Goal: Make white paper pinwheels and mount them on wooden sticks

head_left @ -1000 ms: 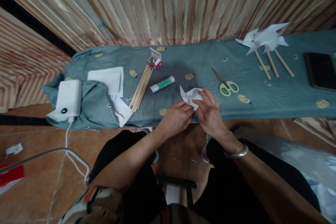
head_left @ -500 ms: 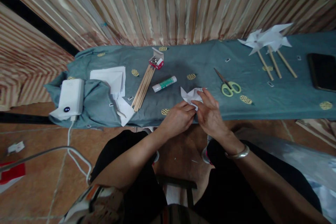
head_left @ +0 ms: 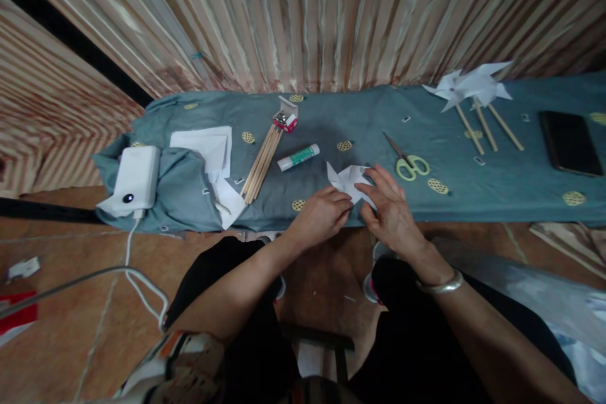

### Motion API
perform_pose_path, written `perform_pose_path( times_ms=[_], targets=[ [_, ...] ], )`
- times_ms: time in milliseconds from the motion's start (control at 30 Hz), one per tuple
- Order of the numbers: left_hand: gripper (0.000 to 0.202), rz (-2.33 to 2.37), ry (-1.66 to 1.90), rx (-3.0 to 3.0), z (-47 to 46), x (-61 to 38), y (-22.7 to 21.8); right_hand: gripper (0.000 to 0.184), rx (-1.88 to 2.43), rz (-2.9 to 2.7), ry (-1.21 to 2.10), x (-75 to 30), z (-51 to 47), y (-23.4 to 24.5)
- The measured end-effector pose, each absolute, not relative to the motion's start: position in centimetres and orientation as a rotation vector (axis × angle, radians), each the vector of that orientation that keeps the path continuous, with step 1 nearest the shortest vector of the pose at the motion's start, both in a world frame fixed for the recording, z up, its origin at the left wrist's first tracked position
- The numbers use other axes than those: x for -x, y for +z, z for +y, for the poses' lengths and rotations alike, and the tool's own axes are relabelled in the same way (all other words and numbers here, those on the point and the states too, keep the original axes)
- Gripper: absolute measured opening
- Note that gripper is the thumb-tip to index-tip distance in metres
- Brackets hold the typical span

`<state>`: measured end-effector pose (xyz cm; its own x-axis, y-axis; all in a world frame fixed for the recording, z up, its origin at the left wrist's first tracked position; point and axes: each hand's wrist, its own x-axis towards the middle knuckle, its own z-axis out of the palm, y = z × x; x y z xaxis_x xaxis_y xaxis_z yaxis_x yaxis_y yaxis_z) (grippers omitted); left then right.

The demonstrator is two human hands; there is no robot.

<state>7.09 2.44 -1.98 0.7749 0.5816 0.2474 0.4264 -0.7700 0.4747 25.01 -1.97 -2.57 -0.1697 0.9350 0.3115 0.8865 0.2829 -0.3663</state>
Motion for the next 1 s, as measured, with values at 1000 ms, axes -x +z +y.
perform_pose_path(
  times_ms=[1000],
  targets=[
    [0.062, 1.174, 1.049, -1.480, 4.6, -7.2, -3.4, 0.046, 1.653, -1.400, 0.591, -23.9, 0.4, -2.8]
  ],
)
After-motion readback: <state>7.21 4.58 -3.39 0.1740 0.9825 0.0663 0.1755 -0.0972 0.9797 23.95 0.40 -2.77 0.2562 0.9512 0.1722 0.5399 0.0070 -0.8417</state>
